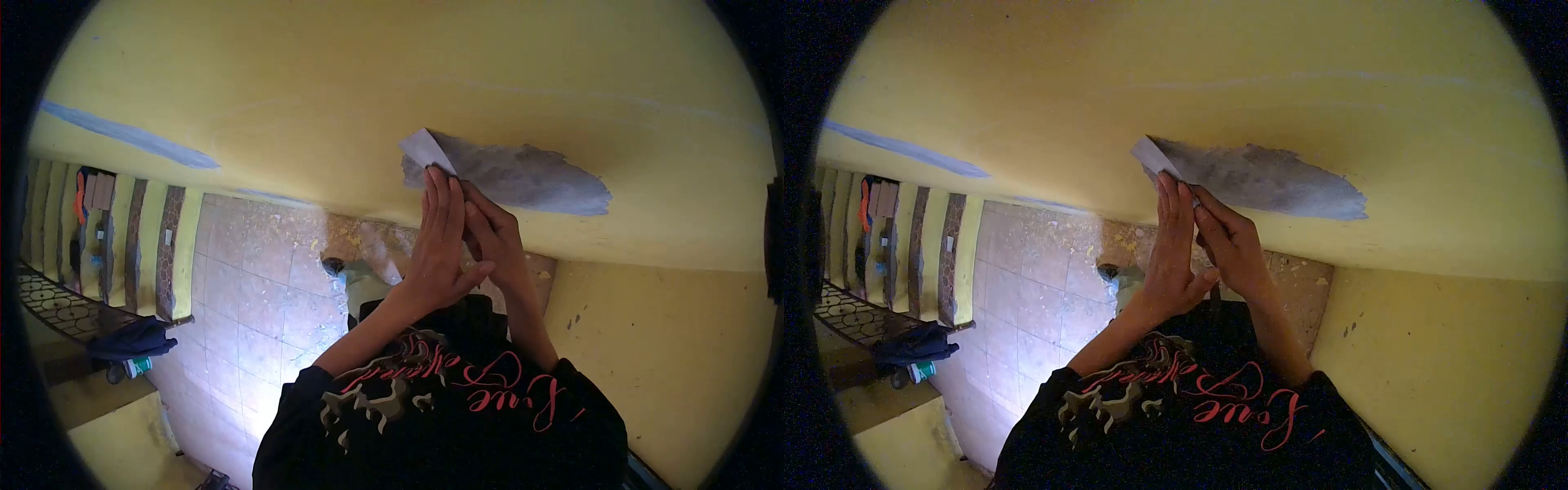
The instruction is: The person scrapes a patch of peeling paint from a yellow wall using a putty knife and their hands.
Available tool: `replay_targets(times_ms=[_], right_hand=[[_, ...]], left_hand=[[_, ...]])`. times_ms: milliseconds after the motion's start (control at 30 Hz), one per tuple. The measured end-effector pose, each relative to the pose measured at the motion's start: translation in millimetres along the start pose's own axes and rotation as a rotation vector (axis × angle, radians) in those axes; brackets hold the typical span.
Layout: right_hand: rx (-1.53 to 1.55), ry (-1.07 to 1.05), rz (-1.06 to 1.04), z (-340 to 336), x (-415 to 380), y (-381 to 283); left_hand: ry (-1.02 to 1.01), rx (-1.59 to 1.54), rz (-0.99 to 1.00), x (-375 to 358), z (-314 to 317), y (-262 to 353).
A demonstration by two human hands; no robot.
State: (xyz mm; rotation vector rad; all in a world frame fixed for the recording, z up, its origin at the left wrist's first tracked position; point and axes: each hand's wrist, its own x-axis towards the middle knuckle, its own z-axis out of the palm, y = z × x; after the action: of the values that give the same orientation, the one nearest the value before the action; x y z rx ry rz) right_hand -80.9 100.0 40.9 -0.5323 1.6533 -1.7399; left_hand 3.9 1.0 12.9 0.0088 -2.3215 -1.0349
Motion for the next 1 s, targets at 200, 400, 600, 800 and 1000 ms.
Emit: replay_targets(times_ms=[200, 400, 600, 800, 1000], right_hand=[[0.01, 0.011, -0.006, -1, 0, 4], [0.031, -0.02, 0.145, -25, -12, 20], [-0.228, -0.003, -0.285, -45, -32, 47], [-0.122, 0.069, 0.142, -41, -55, -1], [-0.204, 0.158, 0.038, -3, -42, -9]], left_hand=[[0.018, 0.008, -0.007, -1, 3, 0], [-0.15, 0.005, -0.041, -13, 6, -1], [-0.173, -0.044, -0.043, -16, 22, 8], [-0.11, -0.106, -0.051, -11, 23, 5], [-0.017, -0.133, -0.064, -17, 20, -6]])
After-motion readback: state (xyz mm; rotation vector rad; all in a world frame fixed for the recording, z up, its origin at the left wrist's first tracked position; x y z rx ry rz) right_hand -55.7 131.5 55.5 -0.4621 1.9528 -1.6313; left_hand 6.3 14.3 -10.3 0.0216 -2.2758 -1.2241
